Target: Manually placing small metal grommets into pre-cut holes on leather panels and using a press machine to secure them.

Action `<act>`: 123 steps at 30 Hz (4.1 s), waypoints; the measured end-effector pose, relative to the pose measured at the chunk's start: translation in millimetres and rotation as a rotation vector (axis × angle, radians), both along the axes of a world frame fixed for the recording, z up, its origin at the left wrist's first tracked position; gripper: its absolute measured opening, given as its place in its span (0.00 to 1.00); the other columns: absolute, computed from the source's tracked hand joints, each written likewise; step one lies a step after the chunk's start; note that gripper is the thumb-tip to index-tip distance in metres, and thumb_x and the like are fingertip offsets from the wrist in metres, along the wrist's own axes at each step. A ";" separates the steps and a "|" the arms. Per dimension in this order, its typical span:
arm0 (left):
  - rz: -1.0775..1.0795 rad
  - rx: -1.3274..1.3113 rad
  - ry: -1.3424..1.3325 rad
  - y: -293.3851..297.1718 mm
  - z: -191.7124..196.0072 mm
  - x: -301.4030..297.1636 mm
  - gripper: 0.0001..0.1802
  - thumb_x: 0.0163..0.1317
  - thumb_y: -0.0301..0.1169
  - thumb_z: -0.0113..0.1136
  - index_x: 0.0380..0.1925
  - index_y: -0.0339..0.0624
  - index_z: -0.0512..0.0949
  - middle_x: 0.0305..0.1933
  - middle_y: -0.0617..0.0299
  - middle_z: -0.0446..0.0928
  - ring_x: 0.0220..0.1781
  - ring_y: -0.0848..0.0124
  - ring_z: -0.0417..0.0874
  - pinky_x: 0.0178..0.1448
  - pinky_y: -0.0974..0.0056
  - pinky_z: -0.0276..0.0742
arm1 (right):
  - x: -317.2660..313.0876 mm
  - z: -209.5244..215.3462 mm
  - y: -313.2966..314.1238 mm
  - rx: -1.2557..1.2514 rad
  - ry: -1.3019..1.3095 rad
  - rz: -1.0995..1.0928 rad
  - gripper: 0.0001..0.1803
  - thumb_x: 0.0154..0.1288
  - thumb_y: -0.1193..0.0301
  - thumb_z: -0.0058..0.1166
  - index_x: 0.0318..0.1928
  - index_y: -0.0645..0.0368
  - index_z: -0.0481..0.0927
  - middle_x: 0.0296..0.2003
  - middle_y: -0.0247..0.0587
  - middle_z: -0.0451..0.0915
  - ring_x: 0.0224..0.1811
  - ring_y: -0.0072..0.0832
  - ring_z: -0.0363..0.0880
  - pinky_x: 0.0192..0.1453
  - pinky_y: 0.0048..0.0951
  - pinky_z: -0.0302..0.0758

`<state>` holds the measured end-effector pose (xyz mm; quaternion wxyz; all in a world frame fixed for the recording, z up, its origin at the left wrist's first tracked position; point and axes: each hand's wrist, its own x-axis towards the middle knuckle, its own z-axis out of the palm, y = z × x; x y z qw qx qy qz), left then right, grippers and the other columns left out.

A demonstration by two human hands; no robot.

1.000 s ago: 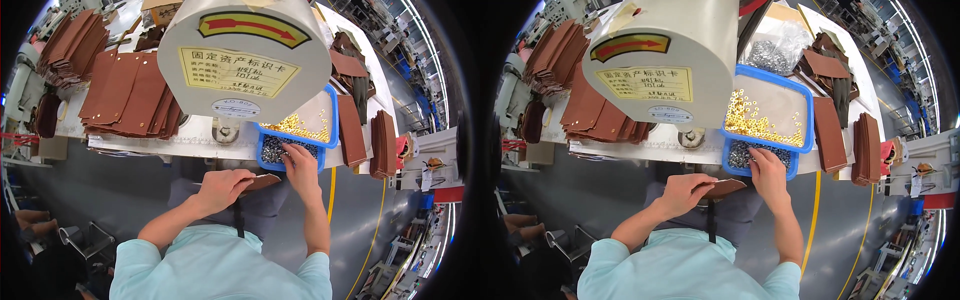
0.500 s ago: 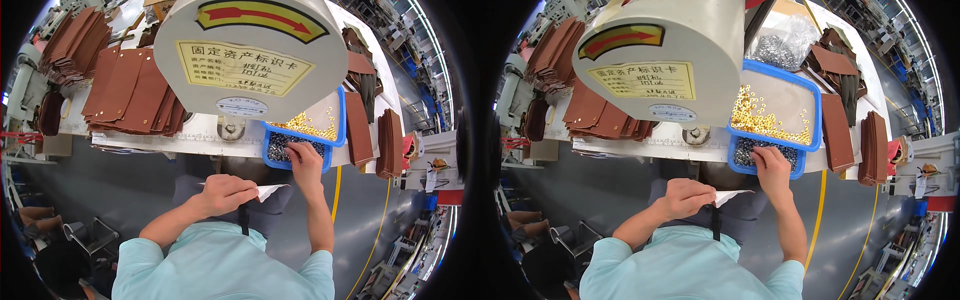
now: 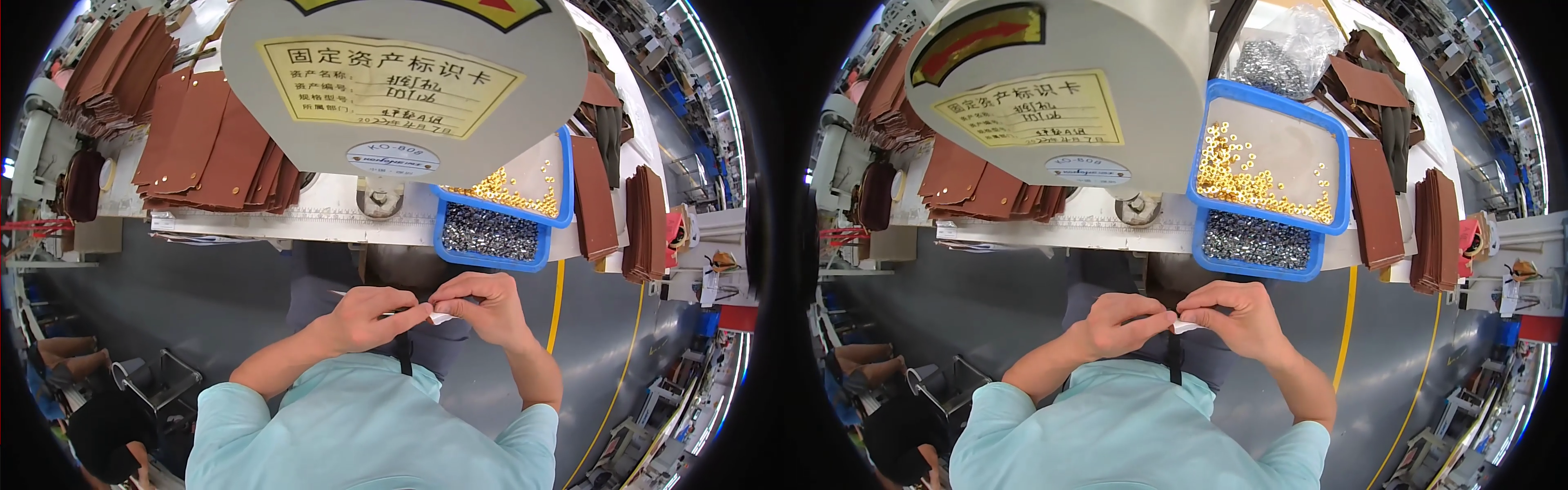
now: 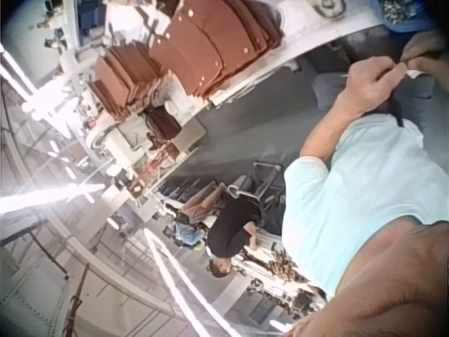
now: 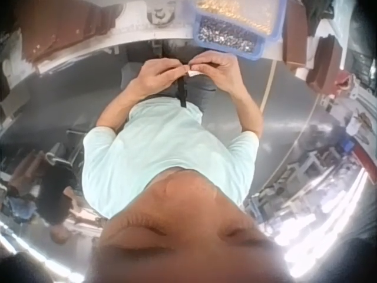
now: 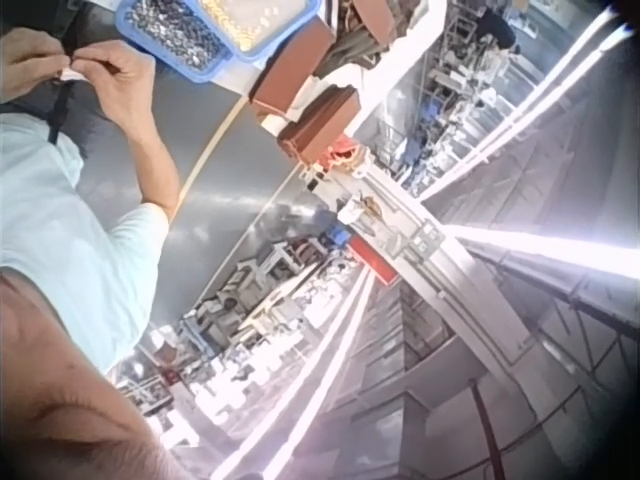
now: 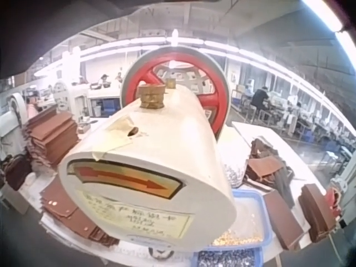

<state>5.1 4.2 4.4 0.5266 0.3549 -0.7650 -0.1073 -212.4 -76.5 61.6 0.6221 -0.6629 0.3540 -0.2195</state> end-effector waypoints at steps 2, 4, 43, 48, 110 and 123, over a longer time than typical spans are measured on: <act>-0.016 0.010 -0.038 1.6 0.8 0.9 0.17 0.49 0.19 0.69 0.42 0.36 0.81 0.37 0.59 0.82 0.32 0.67 0.86 0.30 0.67 0.83 | 0.5 2.1 0.7 -0.020 0.035 0.065 0.07 0.62 0.78 0.68 0.42 0.61 0.90 0.38 0.40 0.89 0.41 0.28 0.86 0.45 0.26 0.82; -0.029 -0.051 0.003 1.8 -2.0 -0.7 0.17 0.49 0.20 0.72 0.42 0.36 0.81 0.37 0.58 0.81 0.32 0.68 0.85 0.30 0.67 0.83 | 0.7 2.4 1.8 -0.016 0.020 0.086 0.07 0.63 0.78 0.67 0.42 0.61 0.90 0.38 0.40 0.89 0.41 0.28 0.86 0.45 0.26 0.82; -0.039 0.378 -0.134 5.0 25.1 -4.4 0.12 0.60 0.23 0.68 0.43 0.33 0.78 0.48 0.55 0.78 0.49 0.58 0.82 0.52 0.58 0.83 | 5.3 3.5 4.5 -0.604 0.006 0.107 0.15 0.49 0.77 0.75 0.39 0.59 0.88 0.36 0.35 0.88 0.34 0.34 0.86 0.37 0.32 0.82; -0.062 0.471 -0.108 4.5 29.5 -1.9 0.12 0.62 0.23 0.67 0.44 0.32 0.79 0.48 0.54 0.78 0.49 0.56 0.82 0.51 0.56 0.82 | 11.9 1.4 9.5 -0.689 -0.020 0.031 0.14 0.49 0.80 0.73 0.39 0.59 0.88 0.34 0.36 0.88 0.33 0.34 0.85 0.37 0.32 0.81; 0.117 0.920 1.013 -2.0 25.6 2.7 0.10 0.75 0.29 0.60 0.46 0.31 0.80 0.42 0.61 0.85 0.42 0.80 0.81 0.47 0.73 0.79 | 1.8 -9.3 -16.5 -0.341 -0.305 -0.299 0.07 0.52 0.85 0.66 0.33 0.63 0.87 0.35 0.39 0.86 0.32 0.19 0.81 0.33 0.19 0.73; -0.038 0.823 0.993 17.8 21.9 2.1 0.11 0.73 0.29 0.64 0.47 0.31 0.79 0.44 0.60 0.84 0.45 0.78 0.82 0.50 0.71 0.79 | 14.5 -25.3 5.1 0.000 -0.453 -0.389 0.08 0.59 0.87 0.66 0.39 0.69 0.87 0.46 0.45 0.84 0.45 0.24 0.84 0.48 0.23 0.82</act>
